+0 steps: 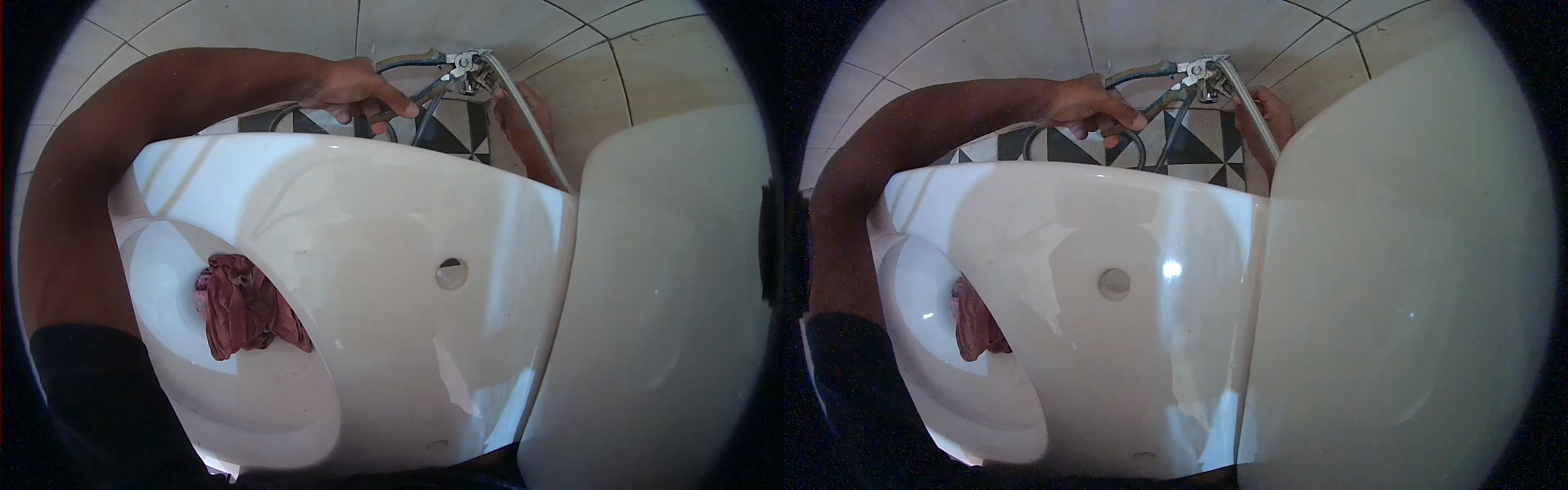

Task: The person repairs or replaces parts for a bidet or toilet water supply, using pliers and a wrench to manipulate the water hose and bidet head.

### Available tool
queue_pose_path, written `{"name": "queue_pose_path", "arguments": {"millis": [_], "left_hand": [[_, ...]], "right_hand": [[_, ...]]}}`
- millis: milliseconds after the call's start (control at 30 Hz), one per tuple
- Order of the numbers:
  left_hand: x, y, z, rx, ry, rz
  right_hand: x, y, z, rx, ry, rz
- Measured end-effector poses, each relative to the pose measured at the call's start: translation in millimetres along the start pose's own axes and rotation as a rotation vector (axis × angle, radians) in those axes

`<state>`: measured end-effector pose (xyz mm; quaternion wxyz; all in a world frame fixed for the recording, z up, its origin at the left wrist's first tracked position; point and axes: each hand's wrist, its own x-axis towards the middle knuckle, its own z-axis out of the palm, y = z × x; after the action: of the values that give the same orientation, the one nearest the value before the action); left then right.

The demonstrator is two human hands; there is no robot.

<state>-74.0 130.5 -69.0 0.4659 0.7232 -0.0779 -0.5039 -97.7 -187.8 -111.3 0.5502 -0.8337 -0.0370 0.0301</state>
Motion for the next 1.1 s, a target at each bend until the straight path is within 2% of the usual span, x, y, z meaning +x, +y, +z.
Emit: {"name": "queue_pose_path", "arguments": {"millis": [333,400,533,600,800,1000,1100], "left_hand": [[8,-10,6,-0.059,0.003,0.025],[10,-11,6,-0.065,0.004,-0.003],[6,-8,7,-0.047,-0.006,0.01],[3,-6,7,-0.06,-0.005,0.016],[3,-3,6,-0.038,-0.028,0.002],[11,-9,6,-0.027,-0.006,0.006],[9,-7,10,-0.049,0.029,-0.034]], "right_hand": [[-6,-7,5,0.11,0.02,0.101],[-9,-11,13,0.221,0.073,0.184],[-15,-23,28,0.261,0.133,0.242],[-20,-28,39,0.276,0.227,0.272],[-28,-31,57,0.371,0.292,0.365],[-24,-28,68,0.446,0.365,0.318],[-23,-28,67,0.389,0.349,0.328]]}}
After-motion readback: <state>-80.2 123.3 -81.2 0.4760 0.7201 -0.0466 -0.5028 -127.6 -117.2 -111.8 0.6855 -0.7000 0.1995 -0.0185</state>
